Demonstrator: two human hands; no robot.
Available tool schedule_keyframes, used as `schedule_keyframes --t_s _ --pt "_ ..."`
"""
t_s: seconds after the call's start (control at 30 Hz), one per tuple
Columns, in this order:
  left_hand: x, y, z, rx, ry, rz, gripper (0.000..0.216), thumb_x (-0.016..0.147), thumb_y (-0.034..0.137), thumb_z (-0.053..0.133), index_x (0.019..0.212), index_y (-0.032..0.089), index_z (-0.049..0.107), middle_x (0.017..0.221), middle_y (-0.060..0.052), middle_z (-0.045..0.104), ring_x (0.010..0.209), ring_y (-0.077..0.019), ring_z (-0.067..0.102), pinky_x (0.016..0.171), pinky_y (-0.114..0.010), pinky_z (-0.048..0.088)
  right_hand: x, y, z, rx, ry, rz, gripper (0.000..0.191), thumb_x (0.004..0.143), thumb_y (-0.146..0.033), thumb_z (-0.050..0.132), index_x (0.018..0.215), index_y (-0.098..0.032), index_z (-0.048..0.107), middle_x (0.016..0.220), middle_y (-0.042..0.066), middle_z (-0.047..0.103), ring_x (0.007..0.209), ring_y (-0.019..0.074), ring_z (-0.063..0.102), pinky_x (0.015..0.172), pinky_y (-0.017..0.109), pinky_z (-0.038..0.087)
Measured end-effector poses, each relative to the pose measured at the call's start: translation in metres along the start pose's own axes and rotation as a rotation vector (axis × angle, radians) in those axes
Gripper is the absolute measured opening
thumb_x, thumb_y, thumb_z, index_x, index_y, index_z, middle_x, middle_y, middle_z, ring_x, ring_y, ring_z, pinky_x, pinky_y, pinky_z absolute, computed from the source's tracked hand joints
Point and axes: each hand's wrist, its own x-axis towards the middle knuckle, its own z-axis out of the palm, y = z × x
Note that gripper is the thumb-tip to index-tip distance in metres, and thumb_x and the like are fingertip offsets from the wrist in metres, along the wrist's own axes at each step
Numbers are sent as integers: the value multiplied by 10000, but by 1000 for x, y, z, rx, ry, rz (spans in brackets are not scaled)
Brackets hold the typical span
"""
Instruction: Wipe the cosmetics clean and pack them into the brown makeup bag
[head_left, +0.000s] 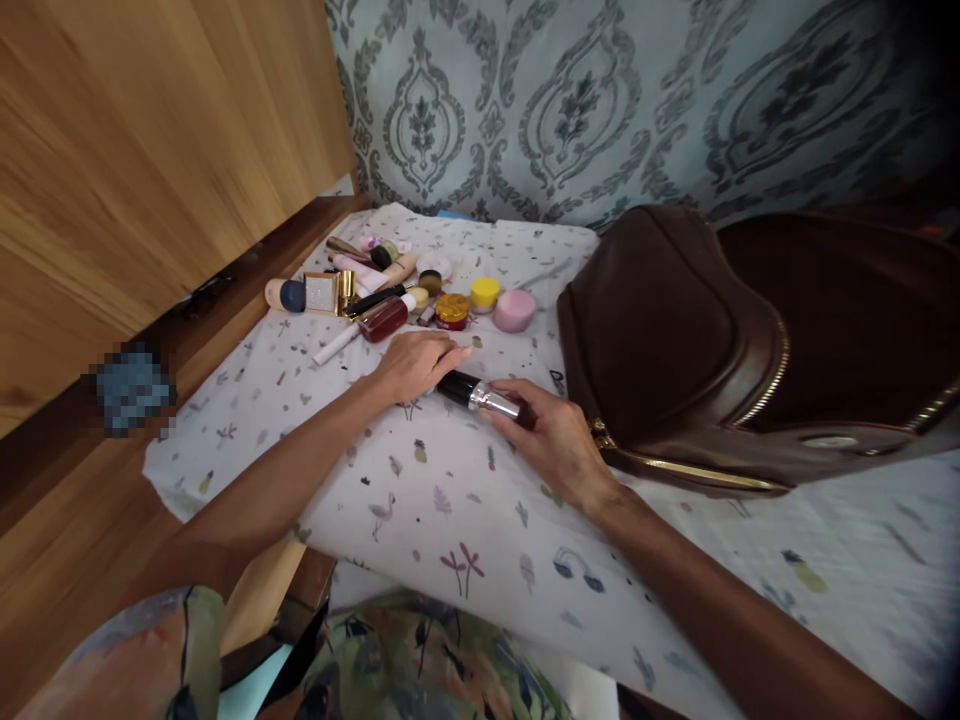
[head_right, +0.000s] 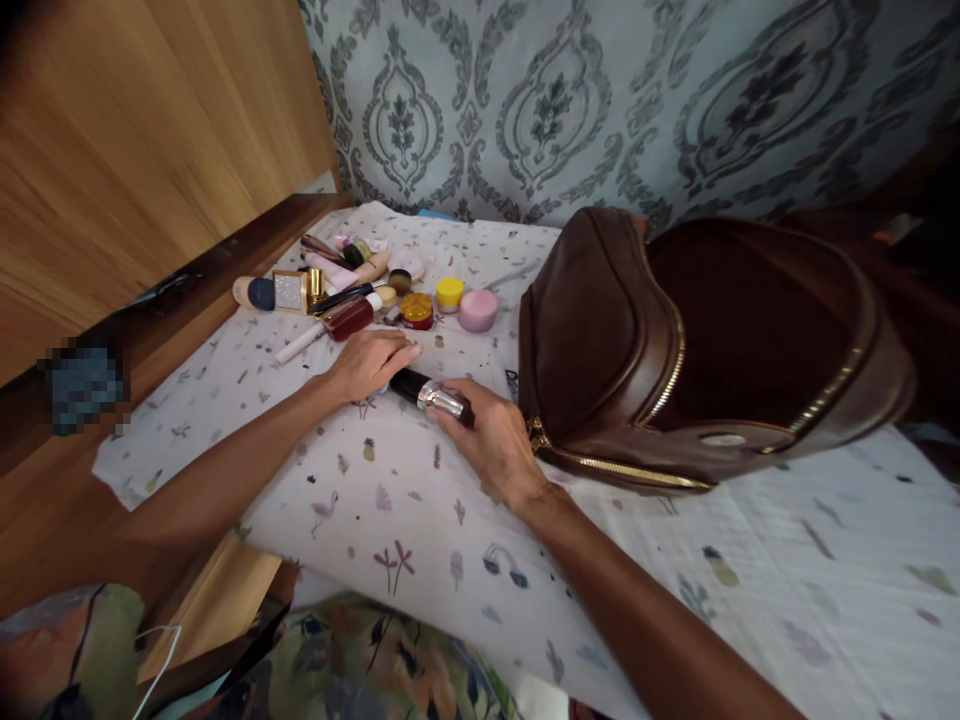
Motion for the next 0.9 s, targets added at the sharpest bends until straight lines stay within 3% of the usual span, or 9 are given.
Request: schedule_keyframes --t_s 0.17,0.33,0.47,0.57,0.63,0.77,0.9 --pt "-1 0 2 -8 123 -57 671 1060 557 213 667 189 613 714 -66 674 710 -189 621 680 -325 413 0 0 -1 78 -36 52 440 904 -503 603 1157 -164 727 826 54 736 599 156 579 575 290 479" --pt "-1 0 -1 -48 227 -159 686 1053 584 170 603 209 526 615 -44 597 612 -174 547 629 -327 386 0 2 2 107 11 56 371 875 -435 634 1120 -175 733 825 50 735 571 139 541 552 277 463" --pt "-3 16 -6 -96 263 -8 665 1066 535 115 754 198 595 799 -85 656 812 -207 612 765 -354 453 0 3 3 103 62 17 330 856 -392 650 1096 -178 723 907 69 753 605 153 585 588 295 499" --pt "-5 31 -9 -113 116 238 580 1061 556 219 956 179 648 995 -106 690 979 -228 621 875 -371 459 0 2 2 86 88 -45 268 863 -377 637 1040 -193 716 977 80 753 680 180 636 646 321 533" --pt "-5 37 -10 -81 -35 326 529 1029 600 344 995 173 653 1008 -97 695 973 -234 623 836 -359 456 0 2 1 74 84 -63 230 863 -377 636 995 -202 707 962 73 750 699 191 651 667 331 544" --pt "-2 36 -16 -99 -239 271 415 936 608 579 946 200 654 946 -45 682 899 -209 625 685 -302 405 -1 1 1 88 76 12 226 847 -397 669 957 -201 692 877 55 741 634 177 635 618 316 533" --pt "1 29 -23 -137 -346 222 329 867 543 690 939 224 649 977 -29 664 902 -207 625 662 -290 376 -2 2 4 118 84 75 303 835 -461 706 981 -196 701 895 61 746 620 162 620 594 304 519"
